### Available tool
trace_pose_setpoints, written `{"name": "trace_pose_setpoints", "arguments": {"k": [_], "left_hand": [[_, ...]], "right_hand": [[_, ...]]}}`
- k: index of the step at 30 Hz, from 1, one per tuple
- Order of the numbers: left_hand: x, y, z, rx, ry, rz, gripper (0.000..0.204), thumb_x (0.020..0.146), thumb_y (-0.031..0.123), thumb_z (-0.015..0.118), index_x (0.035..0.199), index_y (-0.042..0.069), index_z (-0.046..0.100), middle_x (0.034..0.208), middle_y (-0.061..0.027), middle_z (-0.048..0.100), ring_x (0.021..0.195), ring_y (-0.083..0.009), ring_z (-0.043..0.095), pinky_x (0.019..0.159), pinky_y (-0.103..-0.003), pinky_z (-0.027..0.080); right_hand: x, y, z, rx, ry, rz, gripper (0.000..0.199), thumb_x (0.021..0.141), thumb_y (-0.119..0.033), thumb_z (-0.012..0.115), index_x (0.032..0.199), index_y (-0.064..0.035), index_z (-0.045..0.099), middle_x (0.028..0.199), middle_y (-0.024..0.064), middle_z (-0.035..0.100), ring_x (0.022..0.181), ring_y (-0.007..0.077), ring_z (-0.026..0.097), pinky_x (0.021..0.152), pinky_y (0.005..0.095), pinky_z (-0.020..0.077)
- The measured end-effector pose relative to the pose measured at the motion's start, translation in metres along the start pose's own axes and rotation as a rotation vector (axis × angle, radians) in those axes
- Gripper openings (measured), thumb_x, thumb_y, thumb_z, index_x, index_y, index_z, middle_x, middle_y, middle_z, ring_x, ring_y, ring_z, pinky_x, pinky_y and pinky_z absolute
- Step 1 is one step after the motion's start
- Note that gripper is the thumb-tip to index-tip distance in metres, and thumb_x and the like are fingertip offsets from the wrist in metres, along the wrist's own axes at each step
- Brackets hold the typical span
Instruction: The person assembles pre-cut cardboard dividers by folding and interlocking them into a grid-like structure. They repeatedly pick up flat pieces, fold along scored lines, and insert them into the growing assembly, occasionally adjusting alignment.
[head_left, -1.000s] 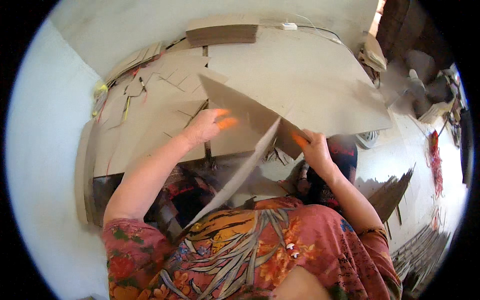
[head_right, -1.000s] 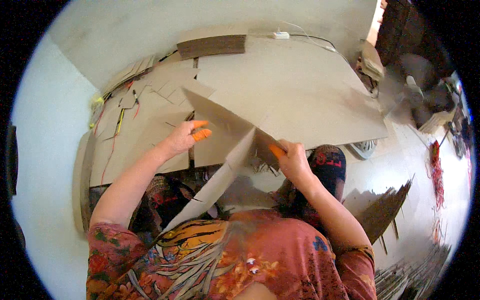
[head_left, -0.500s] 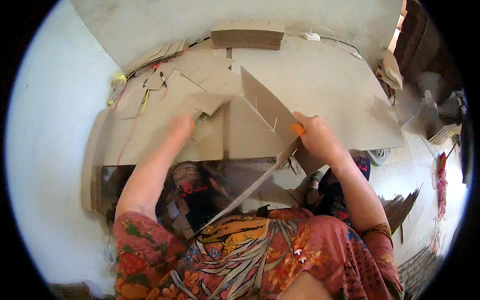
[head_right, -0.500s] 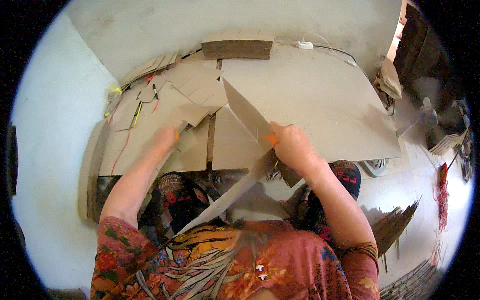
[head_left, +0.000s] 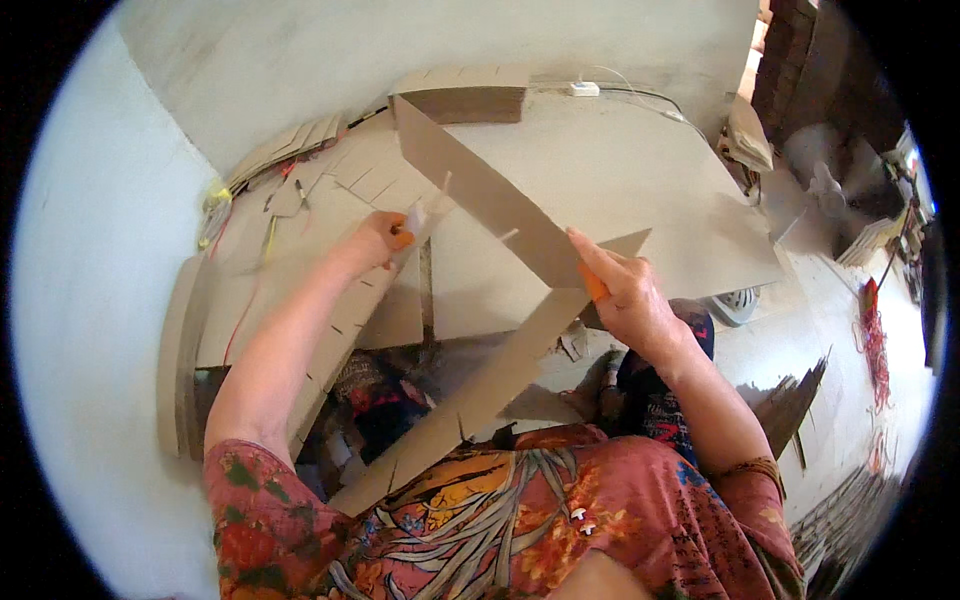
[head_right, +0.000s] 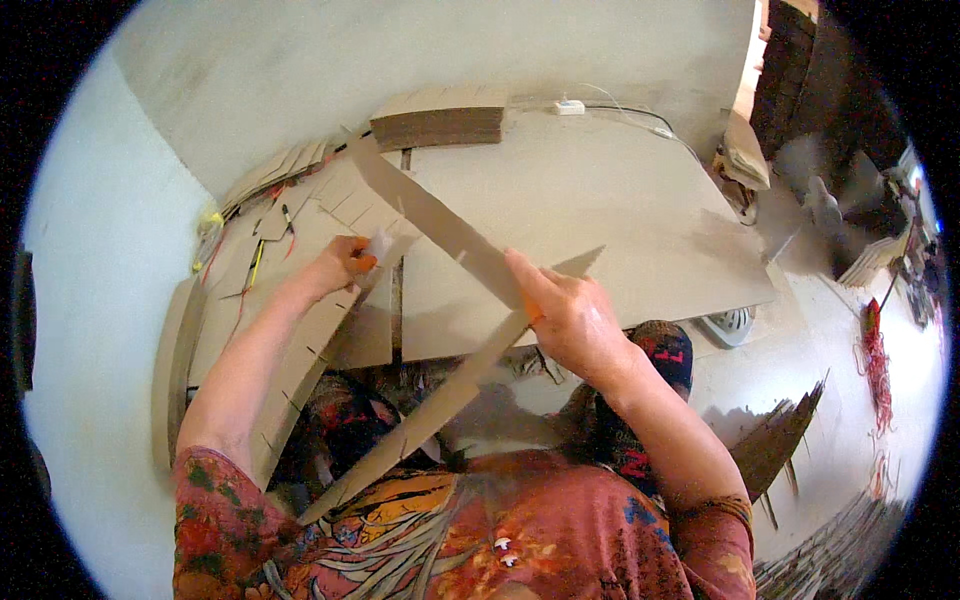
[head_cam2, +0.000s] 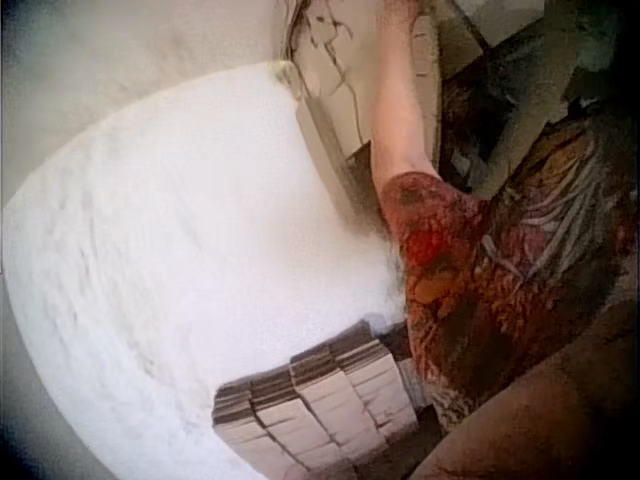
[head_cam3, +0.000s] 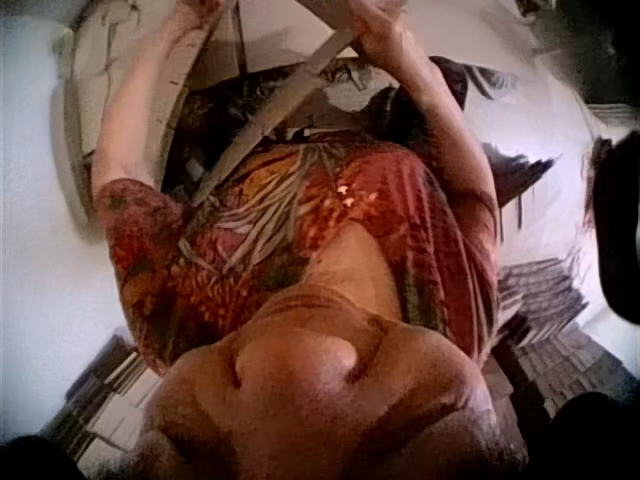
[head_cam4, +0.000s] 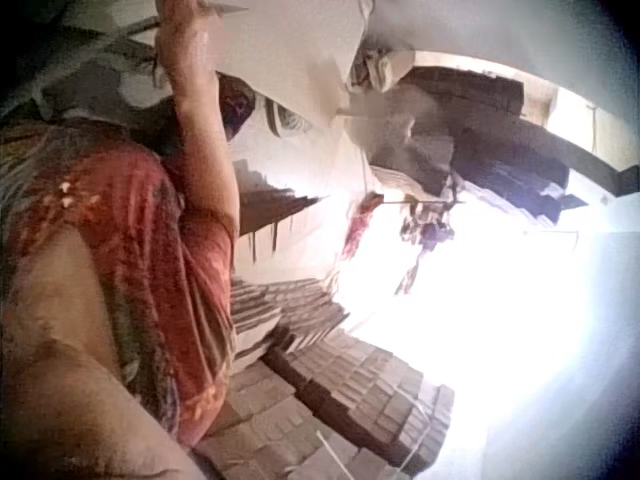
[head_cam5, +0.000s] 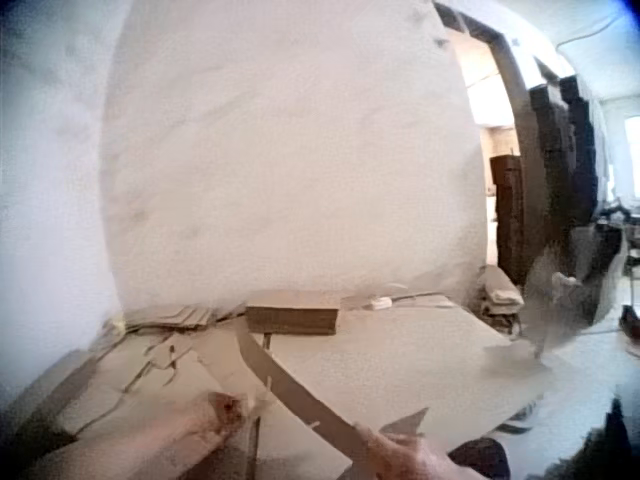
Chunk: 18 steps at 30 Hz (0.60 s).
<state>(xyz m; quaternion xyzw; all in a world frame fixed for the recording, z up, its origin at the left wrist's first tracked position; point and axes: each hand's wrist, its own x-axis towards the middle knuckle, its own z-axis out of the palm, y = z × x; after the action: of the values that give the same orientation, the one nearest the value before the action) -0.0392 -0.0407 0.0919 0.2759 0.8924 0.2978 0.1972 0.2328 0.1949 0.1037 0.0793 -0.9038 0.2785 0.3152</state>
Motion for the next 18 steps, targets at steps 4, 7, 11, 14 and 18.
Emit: {"name": "trace_pose_setpoints", "arguments": {"k": [4, 7, 11, 14, 18], "left_hand": [[-0.021, 0.061, 0.044, 0.003, -0.218, 0.115, 0.03, 0.084, 0.02, 0.056, 0.107, 0.001, 0.06, 0.075, -0.0047, 0.057, 0.054, -0.0098, 0.049, 0.046, -0.024, 0.042], [-0.045, 0.101, 0.063, -0.111, -0.388, 0.21, 0.028, 0.088, 0.022, 0.055, 0.107, 0.002, 0.06, 0.078, -0.0039, 0.059, 0.053, -0.0076, 0.05, 0.045, -0.023, 0.042], [-0.039, 0.103, 0.064, -0.304, -0.478, 0.154, 0.031, 0.086, 0.02, 0.054, 0.112, 0.003, 0.059, 0.087, -0.0042, 0.062, 0.063, -0.0104, 0.057, 0.05, -0.024, 0.047], [0.001, 0.008, 0.06, 0.092, 0.02, 0.269, 0.04, 0.086, 0.031, 0.06, 0.114, 0.003, 0.057, 0.101, -0.0118, 0.063, 0.082, -0.0204, 0.062, 0.069, -0.032, 0.051], [0.002, -0.051, 0.072, 0.598, 0.442, 0.225, 0.042, 0.083, 0.032, 0.061, 0.112, 0.003, 0.057, 0.112, -0.0188, 0.057, 0.101, -0.0324, 0.056, 0.085, -0.042, 0.045]], "right_hand": [[0.001, 0.008, 0.005, -0.031, 0.005, 0.026, 0.044, 0.074, -0.001, 0.053, 0.117, -0.0066, 0.052, 0.074, 0.0193, 0.06, 0.065, 0.0397, 0.058, 0.056, 0.046, 0.0463], [-0.011, 0.03, 0.008, -0.065, -0.138, 0.102, 0.04, 0.075, -0.003, 0.051, 0.114, -0.0082, 0.054, 0.071, 0.0208, 0.058, 0.064, 0.0406, 0.057, 0.057, 0.0467, 0.046], [-0.015, 0.027, -0.003, -0.024, -0.239, 0.236, 0.036, 0.078, -0.001, 0.051, 0.113, -0.0025, 0.058, 0.074, 0.0259, 0.057, 0.068, 0.0398, 0.058, 0.061, 0.041, 0.0463], [-0.002, 0.019, -0.01, -0.009, -0.261, 0.346, 0.037, 0.077, 0.0, 0.051, 0.113, -0.0027, 0.058, 0.076, 0.0264, 0.057, 0.069, 0.041, 0.058, 0.063, 0.0427, 0.0462], [-0.012, 0.044, 0.001, -0.112, -0.246, 0.307, 0.041, 0.077, 0.0, 0.051, 0.118, -0.0033, 0.054, 0.074, 0.027, 0.056, 0.069, 0.0418, 0.057, 0.063, 0.0431, 0.0462]]}}
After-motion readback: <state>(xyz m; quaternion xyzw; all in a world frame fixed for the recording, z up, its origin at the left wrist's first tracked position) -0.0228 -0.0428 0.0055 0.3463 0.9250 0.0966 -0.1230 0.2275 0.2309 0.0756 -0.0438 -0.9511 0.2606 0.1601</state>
